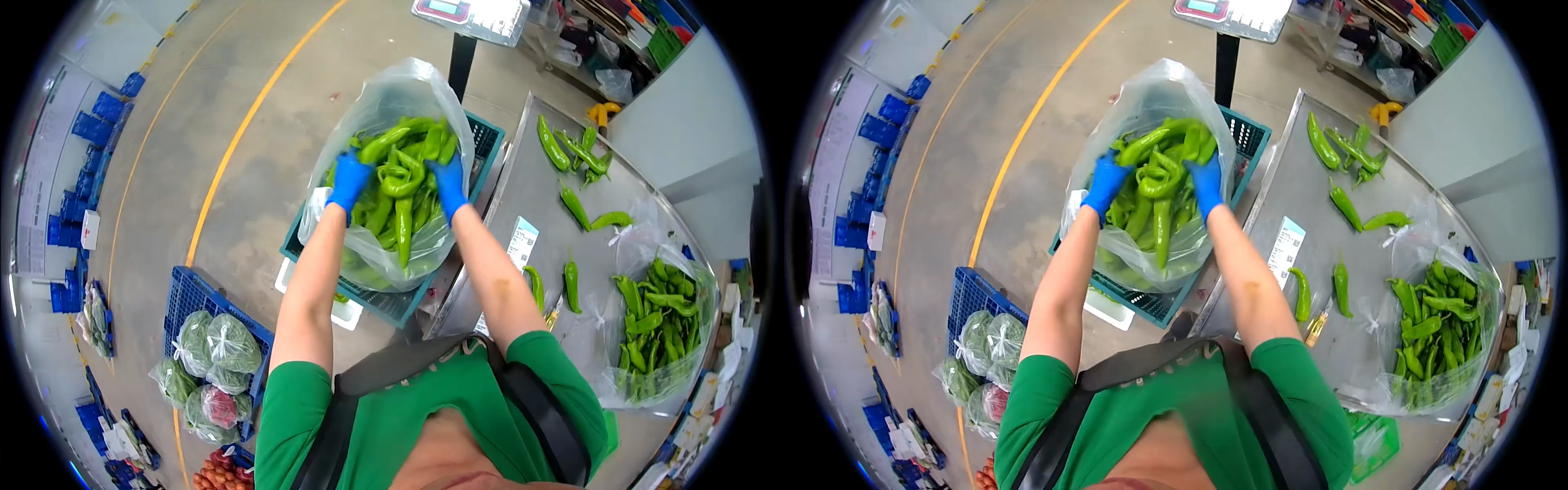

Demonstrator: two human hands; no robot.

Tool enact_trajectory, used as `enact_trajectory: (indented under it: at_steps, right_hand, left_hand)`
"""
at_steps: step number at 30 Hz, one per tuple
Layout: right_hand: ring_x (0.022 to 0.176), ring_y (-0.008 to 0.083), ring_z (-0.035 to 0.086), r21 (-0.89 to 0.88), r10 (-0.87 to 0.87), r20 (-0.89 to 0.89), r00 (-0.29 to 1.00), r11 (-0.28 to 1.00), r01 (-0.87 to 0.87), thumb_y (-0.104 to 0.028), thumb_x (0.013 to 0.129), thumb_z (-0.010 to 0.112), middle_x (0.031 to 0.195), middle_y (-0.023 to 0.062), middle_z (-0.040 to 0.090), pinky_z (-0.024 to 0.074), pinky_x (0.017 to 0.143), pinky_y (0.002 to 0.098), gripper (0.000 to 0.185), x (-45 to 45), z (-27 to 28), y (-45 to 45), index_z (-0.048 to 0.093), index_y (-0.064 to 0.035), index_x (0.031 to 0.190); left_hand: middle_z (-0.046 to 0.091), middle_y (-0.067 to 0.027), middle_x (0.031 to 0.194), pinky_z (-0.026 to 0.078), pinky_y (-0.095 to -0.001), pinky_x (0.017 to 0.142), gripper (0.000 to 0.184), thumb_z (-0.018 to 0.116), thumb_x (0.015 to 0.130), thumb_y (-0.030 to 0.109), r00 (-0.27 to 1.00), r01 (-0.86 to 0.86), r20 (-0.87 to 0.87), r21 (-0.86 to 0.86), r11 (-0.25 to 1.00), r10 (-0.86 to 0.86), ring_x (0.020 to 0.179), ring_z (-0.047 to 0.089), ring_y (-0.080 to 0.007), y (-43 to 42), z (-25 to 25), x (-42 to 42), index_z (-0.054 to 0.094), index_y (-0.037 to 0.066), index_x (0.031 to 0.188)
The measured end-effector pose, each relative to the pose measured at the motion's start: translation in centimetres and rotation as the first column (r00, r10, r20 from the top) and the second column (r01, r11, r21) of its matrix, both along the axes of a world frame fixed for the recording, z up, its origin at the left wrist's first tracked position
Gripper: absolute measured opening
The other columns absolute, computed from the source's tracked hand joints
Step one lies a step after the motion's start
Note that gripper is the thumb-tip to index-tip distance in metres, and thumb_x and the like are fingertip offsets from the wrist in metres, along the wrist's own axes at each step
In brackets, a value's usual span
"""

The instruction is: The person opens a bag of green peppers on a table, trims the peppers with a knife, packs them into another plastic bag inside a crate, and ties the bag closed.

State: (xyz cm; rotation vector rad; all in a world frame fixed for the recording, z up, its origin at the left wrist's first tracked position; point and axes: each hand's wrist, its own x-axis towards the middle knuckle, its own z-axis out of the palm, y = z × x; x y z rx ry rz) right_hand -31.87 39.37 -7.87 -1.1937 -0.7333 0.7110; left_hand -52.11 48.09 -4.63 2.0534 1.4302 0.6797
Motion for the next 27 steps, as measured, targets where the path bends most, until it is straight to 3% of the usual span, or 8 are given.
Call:
enact_trajectory:
  at_steps: [4, 7, 9, 12, 15, 18, 23, 27]
  right_hand:
    - [0.101, 0.0220, 0.055, -0.364, 0.328, 0.123, 0.936, 0.893, -0.265, -0.021, 0.070, 0.072, 0.115, 0.0128, 0.055, 0.0413, 0.090, 0.0328, 0.068, 6.4, 1.9, 2.5, 0.041, 0.0017, 0.127]
    - [0.100, 0.0205, 0.056, -0.555, 0.586, 0.303, 0.751, 0.749, -0.361, -0.024, 0.079, 0.065, 0.112, 0.0129, 0.058, 0.0421, 0.088, 0.0310, 0.059, 8.9, 9.6, -2.3, 0.045, 0.0001, 0.128]
    - [0.093, 0.0137, 0.058, -0.334, 0.524, 0.118, 0.843, 0.821, -0.464, -0.015, 0.085, 0.059, 0.108, 0.0073, 0.062, 0.0448, 0.083, 0.0248, 0.035, 10.4, 14.9, -8.0, 0.056, -0.0026, 0.118]
    - [0.096, 0.0154, 0.058, -0.258, 0.108, 0.162, 0.981, 0.964, -0.064, -0.009, 0.085, 0.056, 0.107, 0.0058, 0.062, 0.0455, 0.081, 0.0262, 0.028, 17.1, 15.8, -18.4, 0.060, -0.0044, 0.112]
    - [0.089, 0.0176, 0.060, -0.488, -0.178, 0.567, 0.804, 0.714, 0.502, -0.016, 0.081, 0.061, 0.102, 0.0102, 0.064, 0.0460, 0.082, 0.0276, 0.031, 25.1, 10.7, -30.5, 0.062, -0.0086, 0.111]
    - [0.101, 0.0312, 0.055, -0.545, 0.088, 0.771, 0.631, 0.604, 0.582, -0.030, 0.075, 0.067, 0.113, 0.0162, 0.057, 0.0418, 0.090, 0.0387, 0.049, 25.3, 3.7, -39.9, 0.055, -0.0109, 0.119]
    - [0.096, 0.0341, 0.055, -0.644, 0.253, 0.754, 0.607, 0.468, 0.605, -0.031, 0.072, 0.068, 0.111, 0.0155, 0.054, 0.0457, 0.081, 0.0416, 0.054, 20.2, 0.1, -41.6, 0.052, -0.0110, 0.119]
    - [0.087, 0.0326, 0.059, -0.573, -0.025, 0.716, 0.698, 0.550, 0.608, -0.029, 0.074, 0.067, 0.101, 0.0152, 0.059, 0.0484, 0.073, 0.0403, 0.045, 20.2, -0.1, -40.8, 0.052, -0.0081, 0.110]
  left_hand:
    - [0.034, -0.0320, 0.130, 0.036, -0.0492, 0.095, 0.068, 0.064, 0.076, 0.037, 0.973, -0.021, -0.227, 0.034, 0.999, 0.028, 0.118, 0.036, -0.0457, -1.6, 3.2, -4.1, 0.038, 0.002, 0.128]
    - [0.030, -0.0289, 0.135, 0.041, -0.0458, 0.091, 0.082, 0.066, 0.072, 0.045, 0.766, 0.392, -0.470, -0.200, 0.898, -0.439, 0.116, 0.042, -0.0412, -8.9, 7.2, -7.4, 0.032, 0.004, 0.135]
    - [0.061, -0.0225, 0.098, 0.048, -0.0446, 0.073, 0.076, 0.067, 0.070, 0.044, 0.493, 0.349, -0.566, -0.566, 0.746, -0.661, 0.083, 0.061, -0.0364, -14.6, 12.7, -7.0, 0.039, 0.010, 0.132]
    - [0.062, -0.0155, 0.077, 0.045, -0.0402, 0.062, 0.037, 0.065, 0.071, 0.025, 0.338, 0.720, -0.412, -0.466, 0.514, -0.846, 0.068, 0.059, -0.0331, -19.2, 13.2, -8.7, 0.063, 0.011, 0.105]
    - [0.060, -0.0134, 0.071, 0.043, -0.0397, 0.059, 0.024, 0.062, 0.069, 0.009, 0.567, 0.731, -0.330, -0.221, 0.646, -0.755, 0.066, 0.056, -0.0327, -18.7, 15.3, -8.5, 0.067, 0.006, 0.093]
    - [0.059, -0.0155, 0.090, 0.046, -0.0396, 0.073, 0.032, 0.069, 0.068, 0.014, 0.537, 0.587, -0.433, -0.425, 0.689, -0.724, 0.086, 0.056, -0.0326, -19.9, 15.8, -7.7, 0.063, 0.004, 0.098]
    - [0.056, -0.0211, 0.102, 0.046, -0.0420, 0.077, 0.035, 0.063, 0.073, 0.010, 0.715, 0.541, -0.486, -0.071, 0.838, -0.503, 0.096, 0.053, -0.0374, -20.8, 13.3, 1.4, 0.057, 0.005, 0.107]
    - [0.057, -0.0114, 0.108, 0.023, -0.0572, 0.100, 0.039, 0.049, 0.069, 0.004, 0.260, 0.928, -0.710, -0.004, 0.374, -0.654, 0.109, 0.047, -0.0344, -19.5, 3.6, 9.0, 0.060, 0.012, 0.105]
